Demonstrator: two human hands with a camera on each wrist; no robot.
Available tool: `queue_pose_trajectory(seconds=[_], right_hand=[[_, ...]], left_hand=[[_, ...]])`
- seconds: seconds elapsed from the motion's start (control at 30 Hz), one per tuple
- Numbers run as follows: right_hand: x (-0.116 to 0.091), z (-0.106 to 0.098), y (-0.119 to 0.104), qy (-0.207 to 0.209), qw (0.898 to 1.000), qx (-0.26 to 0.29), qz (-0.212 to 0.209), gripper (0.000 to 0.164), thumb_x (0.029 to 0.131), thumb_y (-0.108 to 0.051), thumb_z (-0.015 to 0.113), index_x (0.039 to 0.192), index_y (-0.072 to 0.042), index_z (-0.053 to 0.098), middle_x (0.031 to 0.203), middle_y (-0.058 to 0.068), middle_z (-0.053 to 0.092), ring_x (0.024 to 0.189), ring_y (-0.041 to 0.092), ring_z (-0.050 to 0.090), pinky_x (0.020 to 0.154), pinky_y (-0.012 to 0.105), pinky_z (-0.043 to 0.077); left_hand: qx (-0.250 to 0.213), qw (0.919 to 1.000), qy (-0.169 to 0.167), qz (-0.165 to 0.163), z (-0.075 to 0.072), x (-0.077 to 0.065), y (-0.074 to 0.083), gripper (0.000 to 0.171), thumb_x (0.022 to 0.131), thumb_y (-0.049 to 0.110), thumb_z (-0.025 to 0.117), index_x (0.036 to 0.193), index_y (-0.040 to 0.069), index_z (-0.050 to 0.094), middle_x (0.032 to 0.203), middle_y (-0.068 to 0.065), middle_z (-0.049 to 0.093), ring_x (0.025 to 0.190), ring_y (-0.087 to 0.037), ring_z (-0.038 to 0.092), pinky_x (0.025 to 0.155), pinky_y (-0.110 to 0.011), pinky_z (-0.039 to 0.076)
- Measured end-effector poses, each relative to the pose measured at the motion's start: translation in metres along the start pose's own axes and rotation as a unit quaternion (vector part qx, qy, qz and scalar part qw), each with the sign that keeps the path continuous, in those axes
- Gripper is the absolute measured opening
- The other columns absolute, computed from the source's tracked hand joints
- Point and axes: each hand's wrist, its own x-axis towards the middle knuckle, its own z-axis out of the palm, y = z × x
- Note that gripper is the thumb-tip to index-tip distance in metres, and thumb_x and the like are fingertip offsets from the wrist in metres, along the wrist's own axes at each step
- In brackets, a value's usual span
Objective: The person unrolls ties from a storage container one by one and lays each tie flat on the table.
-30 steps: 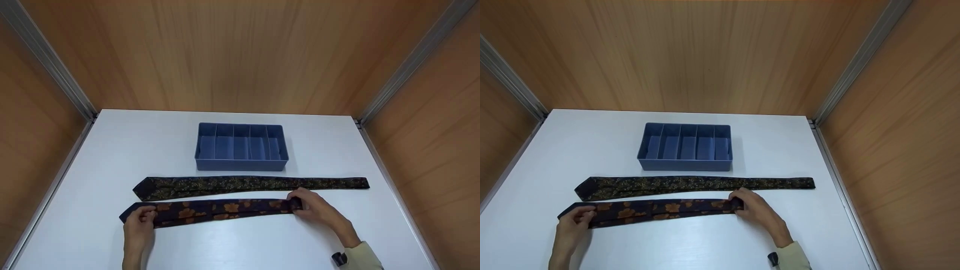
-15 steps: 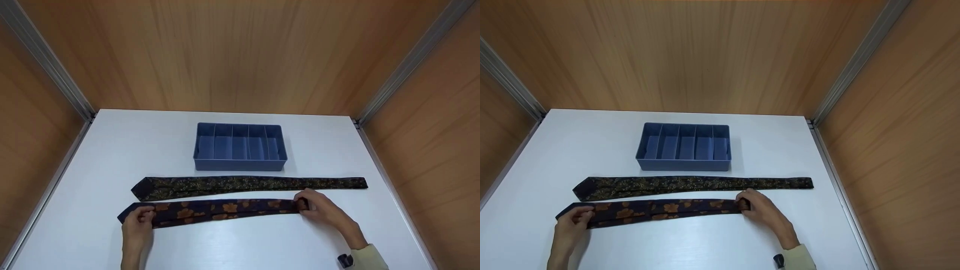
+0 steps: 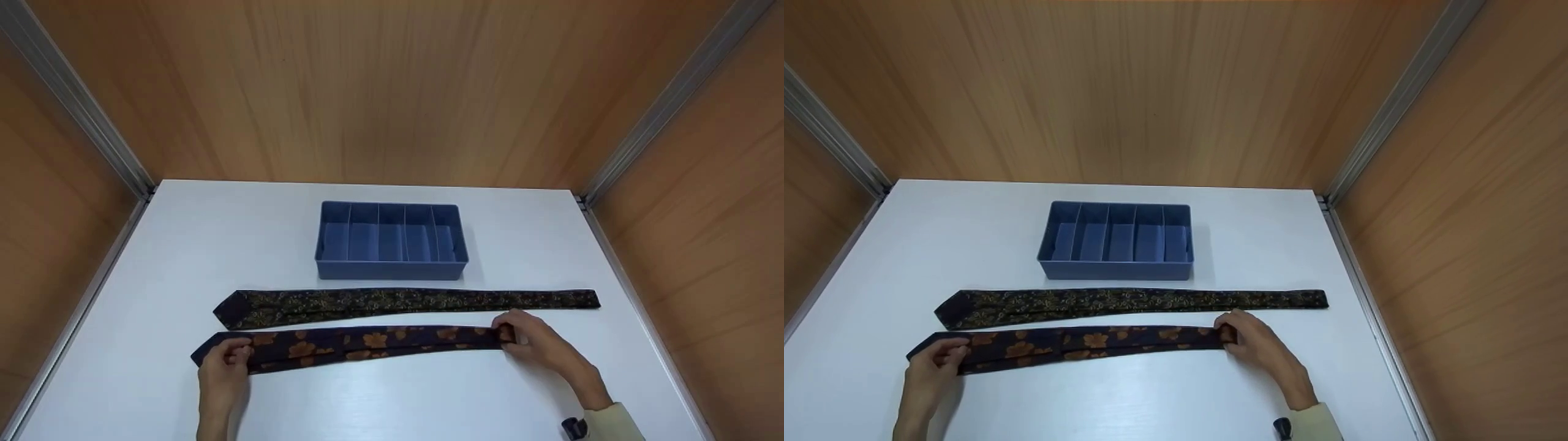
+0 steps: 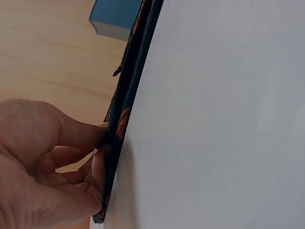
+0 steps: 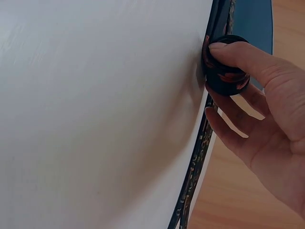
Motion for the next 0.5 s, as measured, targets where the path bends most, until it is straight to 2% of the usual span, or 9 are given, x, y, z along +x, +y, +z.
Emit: queue_pose_trajectory(seconds=[0.07,0.27,0.5], right_hand=[[-0.0016,-0.0011,0.0013,-0.003,1.000,0.000,0.011,0.040,0.087,0.003,0.079,0.122,-0.013,0.067,0.102,-0.004,0.062,0.089,0.012,0.056,0.078,0.030,0.050],[-0.0056,-0.0039,0.0052,-0.002,0.999,-0.014,0.030,0.040,0.087,0.001,0.080,0.120,-0.016,0.067,0.108,-0.005,0.065,0.095,0.011,0.057,0.084,0.030,0.050],[-0.0091,-0.0057,0.0085,0.004,1.000,-0.012,0.025,0.041,0.086,0.003,0.080,0.120,-0.015,0.068,0.112,-0.003,0.067,0.098,0.012,0.059,0.086,0.032,0.051]], left_hand=[[0.001,1.0000,0.002,0.000,0.0001,0.0002,0.0001,0.018,0.101,-0.002,0.057,0.114,-0.008,0.068,0.100,-0.019,0.063,0.086,-0.024,0.058,0.066,-0.021,0.045],[0.001,1.0000,0.002,-0.006,0.0001,0.0008,0.0004,0.018,0.102,-0.002,0.057,0.115,-0.007,0.067,0.100,-0.019,0.063,0.086,-0.024,0.058,0.067,-0.021,0.045],[0.001,1.0000,0.002,-0.005,0.0000,0.0008,-0.0006,0.017,0.101,-0.001,0.058,0.114,-0.007,0.068,0.100,-0.018,0.064,0.087,-0.024,0.059,0.067,-0.020,0.045]])
